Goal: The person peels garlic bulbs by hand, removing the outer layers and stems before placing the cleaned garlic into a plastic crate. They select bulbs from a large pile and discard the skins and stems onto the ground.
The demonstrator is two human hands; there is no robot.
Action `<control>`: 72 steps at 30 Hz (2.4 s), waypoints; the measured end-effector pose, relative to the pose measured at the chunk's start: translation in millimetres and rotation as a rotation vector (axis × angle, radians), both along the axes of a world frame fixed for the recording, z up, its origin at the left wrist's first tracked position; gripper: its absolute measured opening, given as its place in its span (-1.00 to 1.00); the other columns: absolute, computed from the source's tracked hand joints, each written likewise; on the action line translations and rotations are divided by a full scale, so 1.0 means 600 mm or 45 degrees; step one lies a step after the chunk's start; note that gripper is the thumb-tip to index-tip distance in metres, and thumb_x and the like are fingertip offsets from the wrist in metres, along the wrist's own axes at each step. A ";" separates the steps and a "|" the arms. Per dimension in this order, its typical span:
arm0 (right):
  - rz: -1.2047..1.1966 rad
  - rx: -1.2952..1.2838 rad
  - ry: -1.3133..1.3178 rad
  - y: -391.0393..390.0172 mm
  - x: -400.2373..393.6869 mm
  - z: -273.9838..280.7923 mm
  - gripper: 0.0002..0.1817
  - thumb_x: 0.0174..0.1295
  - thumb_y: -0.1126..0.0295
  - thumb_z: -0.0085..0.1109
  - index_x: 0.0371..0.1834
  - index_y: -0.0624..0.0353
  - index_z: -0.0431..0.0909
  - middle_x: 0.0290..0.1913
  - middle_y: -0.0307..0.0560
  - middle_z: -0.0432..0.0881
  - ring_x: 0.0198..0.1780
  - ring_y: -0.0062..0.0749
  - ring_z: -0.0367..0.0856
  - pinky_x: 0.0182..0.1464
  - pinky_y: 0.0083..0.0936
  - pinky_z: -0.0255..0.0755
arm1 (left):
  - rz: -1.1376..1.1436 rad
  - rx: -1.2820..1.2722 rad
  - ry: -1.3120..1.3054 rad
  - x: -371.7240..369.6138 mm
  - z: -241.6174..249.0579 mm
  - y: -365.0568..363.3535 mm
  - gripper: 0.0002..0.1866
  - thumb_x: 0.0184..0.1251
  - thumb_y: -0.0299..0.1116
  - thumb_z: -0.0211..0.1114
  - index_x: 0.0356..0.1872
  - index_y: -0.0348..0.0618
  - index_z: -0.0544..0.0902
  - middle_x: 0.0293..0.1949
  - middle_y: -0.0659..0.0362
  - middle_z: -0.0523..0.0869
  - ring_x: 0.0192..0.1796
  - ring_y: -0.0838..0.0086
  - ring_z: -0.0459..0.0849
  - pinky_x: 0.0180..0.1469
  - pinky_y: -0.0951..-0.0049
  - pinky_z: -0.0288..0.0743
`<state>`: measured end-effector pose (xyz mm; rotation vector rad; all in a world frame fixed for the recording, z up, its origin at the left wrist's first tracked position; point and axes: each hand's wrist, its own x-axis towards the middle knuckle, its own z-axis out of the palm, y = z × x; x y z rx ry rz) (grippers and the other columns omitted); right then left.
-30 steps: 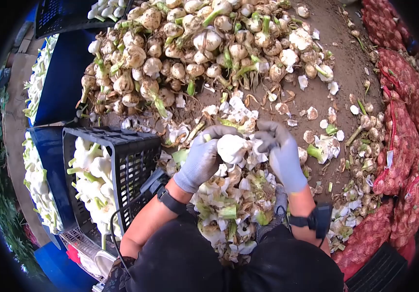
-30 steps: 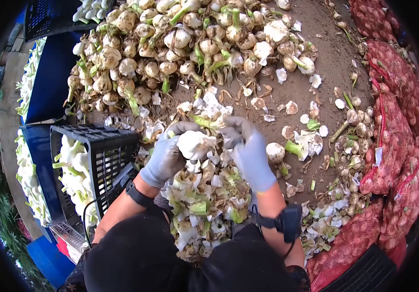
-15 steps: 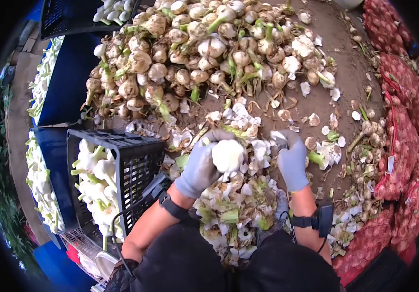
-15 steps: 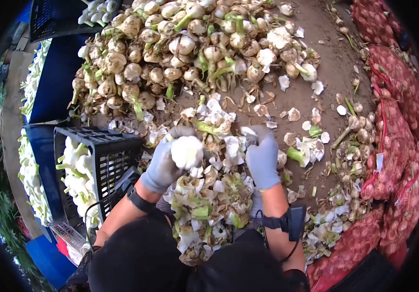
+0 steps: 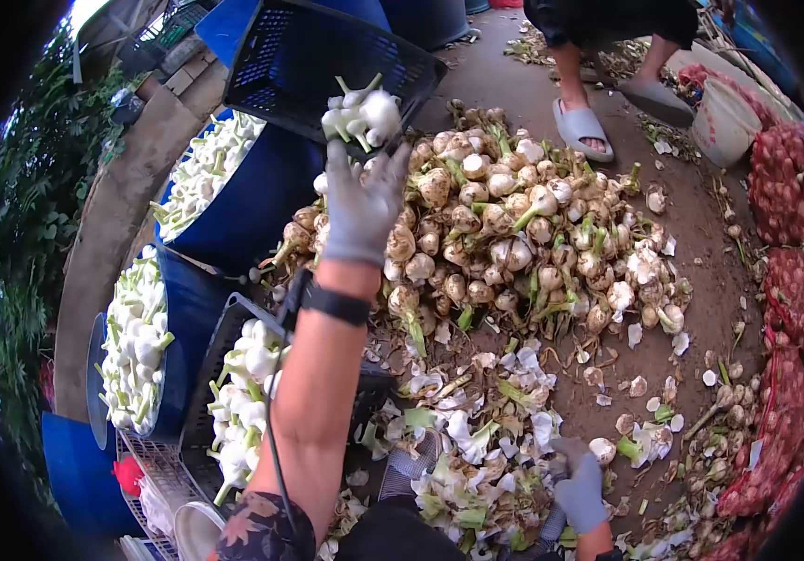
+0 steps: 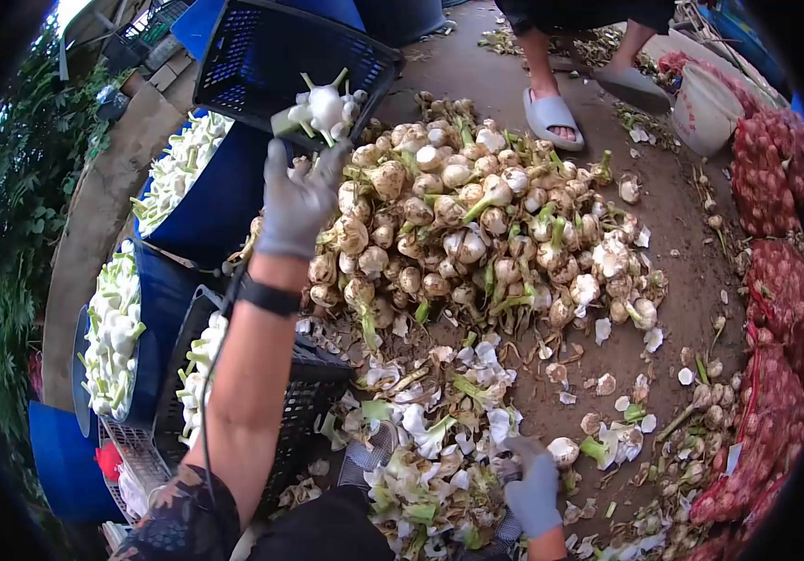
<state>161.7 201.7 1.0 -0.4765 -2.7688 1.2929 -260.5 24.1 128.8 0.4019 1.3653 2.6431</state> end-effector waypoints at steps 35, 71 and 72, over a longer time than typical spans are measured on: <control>-0.287 -1.412 -0.350 0.005 -0.090 0.052 -0.68 0.44 0.20 0.05 -0.20 0.29 0.57 -0.35 -0.20 0.65 -0.46 -0.58 0.58 -0.45 -0.68 0.43 | -0.852 -0.887 -0.093 0.436 -0.190 0.005 -0.18 -0.07 -0.39 0.64 0.28 -0.24 0.42 0.21 0.12 0.50 0.29 0.44 0.44 0.35 0.41 0.30; -0.054 -0.214 0.088 -0.025 -0.079 0.027 -0.84 0.28 0.41 0.19 -0.25 0.31 0.65 -0.39 -0.10 0.67 -0.35 -0.36 0.64 -0.22 -0.32 0.52 | -1.057 -0.163 -1.024 0.440 -0.171 -0.011 -0.23 0.39 0.18 0.17 0.44 -0.08 0.25 -0.15 0.08 0.69 -0.51 0.47 0.67 -0.62 0.63 0.40; -0.117 -0.688 0.107 -0.030 -0.083 0.026 -0.86 0.28 0.45 0.17 -0.23 0.32 0.65 -0.35 -0.10 0.68 -0.30 -0.39 0.65 -0.16 -0.39 0.52 | -1.181 -0.389 -0.922 0.438 -0.179 -0.016 -0.34 0.39 0.05 0.21 0.36 -0.14 0.32 -0.17 0.09 0.69 -0.49 0.45 0.68 -0.61 0.61 0.46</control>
